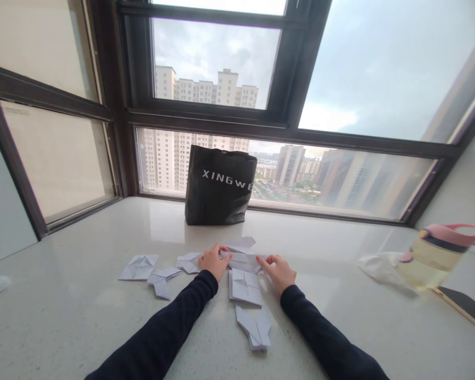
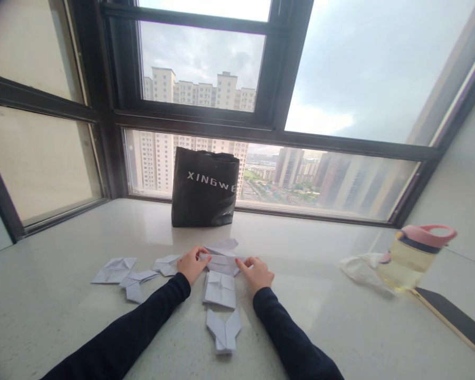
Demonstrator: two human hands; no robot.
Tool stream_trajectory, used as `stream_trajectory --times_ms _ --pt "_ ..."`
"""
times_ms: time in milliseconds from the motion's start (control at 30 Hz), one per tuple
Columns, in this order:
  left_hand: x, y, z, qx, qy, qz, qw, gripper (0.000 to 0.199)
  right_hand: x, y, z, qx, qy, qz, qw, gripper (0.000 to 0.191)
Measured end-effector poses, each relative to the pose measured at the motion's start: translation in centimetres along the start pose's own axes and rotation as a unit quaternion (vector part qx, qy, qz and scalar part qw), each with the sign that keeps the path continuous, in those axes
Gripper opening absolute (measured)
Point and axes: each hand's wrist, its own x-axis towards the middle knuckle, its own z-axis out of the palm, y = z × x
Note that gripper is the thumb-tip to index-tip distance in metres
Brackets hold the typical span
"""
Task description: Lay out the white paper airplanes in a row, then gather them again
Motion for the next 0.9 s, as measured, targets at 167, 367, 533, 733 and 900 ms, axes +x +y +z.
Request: stream_trajectory --times_ms 167,367,533,733,900 --pt "-0.1 -0.1 0.1 0.072 -0.023 0.019 0.997 0.014 -0.3 -0.3 -0.3 -0.054 -0.013 0.0 0.998 0.03" --pt "-0.7 0.2 0.0 0.152 -0.025 0.026 0.988 0.023 -0.7 -0.5 0.0 -0.101 0.009 0.009 0.995 0.025" --pt "-1.4 1.7 -1.3 0.21 -0.028 0.086 0.973 0.026 -0.8 -0.5 0.1 -0.105 0.04 0.001 0.994 0.024" --pt "-0.1 -0.1 -6.5 0.307 -0.042 0.084 0.947 0.03 -0.6 -0.8 0.1 -0.071 0.077 -0.015 0.994 0.028" --pt "0.3 -2.8 -8.9 0.348 -0.072 0.032 0.934 0.034 -0.9 -1.4 -0.2 -0.019 0.09 -0.05 0.995 0.03"
